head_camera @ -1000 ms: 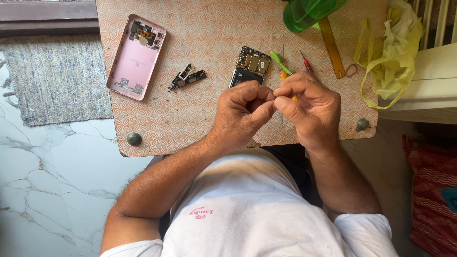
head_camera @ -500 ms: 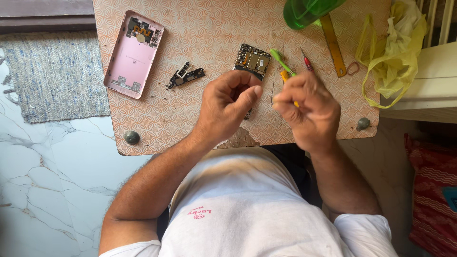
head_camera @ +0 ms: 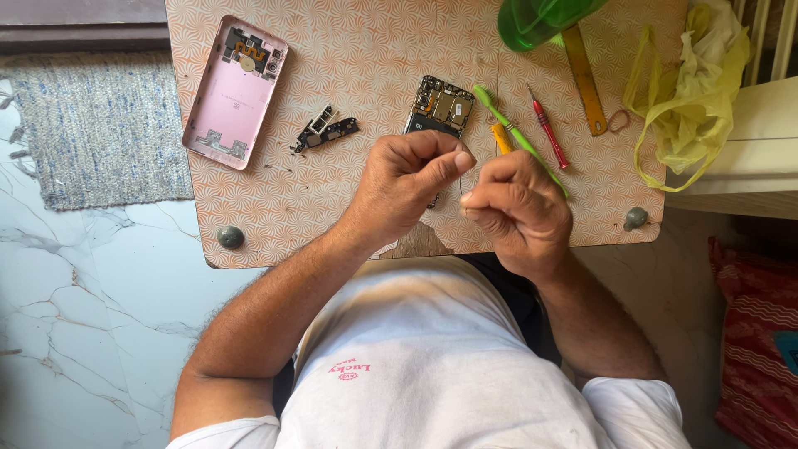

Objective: The person disassembles a pink smartphone, removes the back cover, and uses a red screwdriver to unscrew internal components. They then handle a small ribbon cable and attempt to reconnect it to the motherboard. The phone remains partially disassembled on the table.

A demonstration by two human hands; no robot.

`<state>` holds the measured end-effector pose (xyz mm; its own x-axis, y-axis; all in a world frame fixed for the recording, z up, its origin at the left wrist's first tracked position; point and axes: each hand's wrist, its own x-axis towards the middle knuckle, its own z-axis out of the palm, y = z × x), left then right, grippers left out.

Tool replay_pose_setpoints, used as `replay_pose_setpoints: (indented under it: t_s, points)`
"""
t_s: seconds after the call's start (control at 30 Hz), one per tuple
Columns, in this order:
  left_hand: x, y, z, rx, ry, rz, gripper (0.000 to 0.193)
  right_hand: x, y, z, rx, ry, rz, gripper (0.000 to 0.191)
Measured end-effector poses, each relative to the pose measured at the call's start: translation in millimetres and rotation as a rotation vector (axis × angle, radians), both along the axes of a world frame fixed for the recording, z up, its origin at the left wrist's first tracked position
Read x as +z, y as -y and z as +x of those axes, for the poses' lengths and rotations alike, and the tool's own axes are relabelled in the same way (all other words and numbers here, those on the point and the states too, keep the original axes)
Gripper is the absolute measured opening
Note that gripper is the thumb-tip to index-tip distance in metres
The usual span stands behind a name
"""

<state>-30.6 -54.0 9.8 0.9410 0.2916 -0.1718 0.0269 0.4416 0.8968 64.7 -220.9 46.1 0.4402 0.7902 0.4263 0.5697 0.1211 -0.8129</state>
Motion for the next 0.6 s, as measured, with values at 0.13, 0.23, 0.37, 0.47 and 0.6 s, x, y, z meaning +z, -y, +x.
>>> replay_pose_setpoints:
  t_s: [0.13, 0.23, 0.37, 0.47, 0.6]
  points:
    - [-1.5, -1.8, 1.6, 0.045, 0.001, -0.190, 0.019, -2.9, -0.7, 0.2, 0.080, 0.252, -0.014, 0.016]
    - [-3.1, -4.8, 3.5, 0.032, 0.000, -0.357, 0.019, -10.8, -4.9, -1.4, 0.105, 0.513, -0.014, 0.020]
    - [-3.9, -7.1, 1.6, -0.010, 0.022, -0.443, 0.020, -21.4, -7.2, -2.9, 0.112, 0.687, 0.020, 0.023]
    - [-4.1, -8.1, 0.8, -0.035, 0.021, -0.454, 0.019, -23.3, -4.4, -3.0, 0.105, 0.728, 0.036, 0.024]
    - [-1.7, -7.8, -2.2, -0.097, 0.048, -0.431, 0.021, -14.7, 4.2, -5.9, -0.013, 0.307, 0.096, 0.019]
